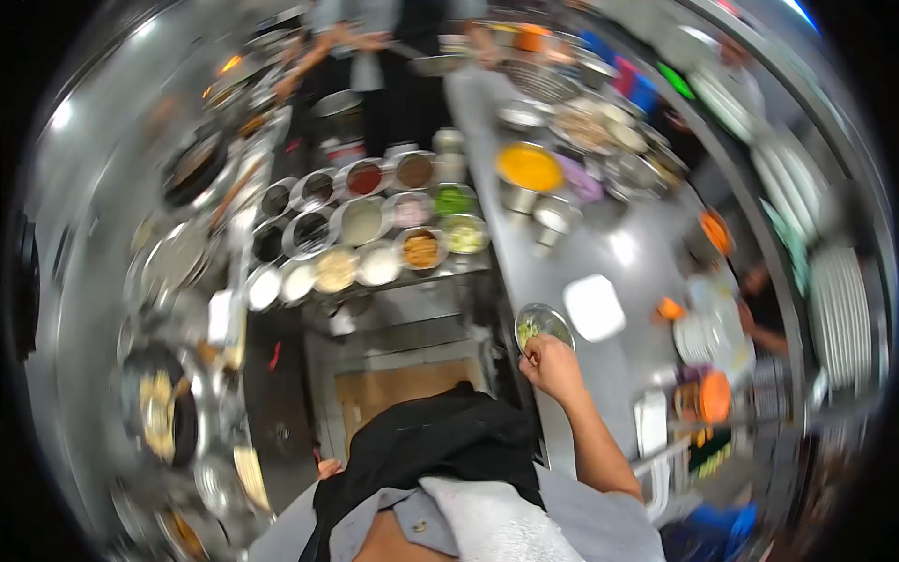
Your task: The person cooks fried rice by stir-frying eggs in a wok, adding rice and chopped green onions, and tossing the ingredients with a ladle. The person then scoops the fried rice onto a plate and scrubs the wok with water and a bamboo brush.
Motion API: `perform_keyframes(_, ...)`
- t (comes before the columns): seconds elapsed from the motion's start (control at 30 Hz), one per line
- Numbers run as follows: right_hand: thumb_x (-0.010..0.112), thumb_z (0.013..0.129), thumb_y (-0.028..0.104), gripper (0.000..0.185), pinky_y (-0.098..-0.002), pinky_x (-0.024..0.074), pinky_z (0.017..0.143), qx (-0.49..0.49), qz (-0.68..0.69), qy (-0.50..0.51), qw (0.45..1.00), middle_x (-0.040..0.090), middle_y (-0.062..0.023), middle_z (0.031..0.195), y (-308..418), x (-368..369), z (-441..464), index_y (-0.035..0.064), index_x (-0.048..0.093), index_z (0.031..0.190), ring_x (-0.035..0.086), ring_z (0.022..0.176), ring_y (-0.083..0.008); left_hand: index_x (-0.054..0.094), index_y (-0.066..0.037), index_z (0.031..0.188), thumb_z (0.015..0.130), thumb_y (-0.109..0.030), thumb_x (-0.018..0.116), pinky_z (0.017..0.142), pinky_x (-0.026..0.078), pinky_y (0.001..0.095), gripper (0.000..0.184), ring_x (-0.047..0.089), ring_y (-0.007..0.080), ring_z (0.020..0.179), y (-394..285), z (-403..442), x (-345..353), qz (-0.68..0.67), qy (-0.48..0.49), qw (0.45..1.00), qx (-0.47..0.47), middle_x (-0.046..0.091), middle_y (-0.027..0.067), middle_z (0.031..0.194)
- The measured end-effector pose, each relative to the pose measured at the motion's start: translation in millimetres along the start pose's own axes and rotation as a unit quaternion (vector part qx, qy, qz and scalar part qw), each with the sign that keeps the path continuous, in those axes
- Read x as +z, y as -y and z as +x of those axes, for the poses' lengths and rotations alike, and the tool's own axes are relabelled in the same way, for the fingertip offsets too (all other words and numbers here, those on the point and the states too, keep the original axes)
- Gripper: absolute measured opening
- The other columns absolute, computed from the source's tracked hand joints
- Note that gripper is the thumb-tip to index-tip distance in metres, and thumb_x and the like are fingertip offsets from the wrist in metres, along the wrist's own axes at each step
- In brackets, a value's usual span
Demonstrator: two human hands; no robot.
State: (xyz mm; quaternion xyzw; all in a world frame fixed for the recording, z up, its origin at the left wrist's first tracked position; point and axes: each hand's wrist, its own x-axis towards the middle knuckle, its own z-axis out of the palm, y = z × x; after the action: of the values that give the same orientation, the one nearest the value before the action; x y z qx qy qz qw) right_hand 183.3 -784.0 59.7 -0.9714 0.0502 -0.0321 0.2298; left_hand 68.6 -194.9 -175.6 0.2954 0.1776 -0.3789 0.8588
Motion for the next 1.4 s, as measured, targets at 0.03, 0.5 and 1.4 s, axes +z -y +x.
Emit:
perform_keyframes(0.03,0.073,0.077,0.018,0.016,-0.0462,0.0514,0.071,-0.078,0.013,0.012,0.997,0.063,-0.0138,0.083,28,6,25,0.0047,0.064,0.082,0.064,0.080,-0.0366,0.065,-0.013,0.103,0.096,-0.026,0.059,0.062,0.052,0.0319,0.016,0.065,0.0183,0.072,19,-1,-73,-0.111,0.177,0.977,-0.037,0.067,0.0056,0.086)
perform_keyframes(0.5,0.081,0.075,0.007,0.019,-0.0316,0.0438,0.060,-0.710,0.349,0.146,0.594,0.059,-0.0067,0.075,654,96,53,0.0026,0.065,0.084,0.056,0.069,-0.0206,0.066,-0.004,0.102,0.067,-0.037,0.091,0.062,0.051,0.0353,0.054,0.065,0.0180,0.070,167,-155,-196,-0.150,-0.529,0.825,0.127,0.066,0.0054,0.084)
perform_keyframes(1.4,0.062,0.099,0.026,0.012,-0.0220,0.0325,0.050,-0.093,0.463,0.611,0.635,0.050,0.0087,0.070,832,408,136,0.0176,0.060,0.090,0.045,0.060,-0.0034,0.061,-0.013,0.081,0.088,-0.025,0.073,0.045,0.045,0.0317,0.018,0.056,0.0139,0.051,212,-161,-176,-0.350,-0.461,0.786,0.216,0.059,0.0003,0.068)
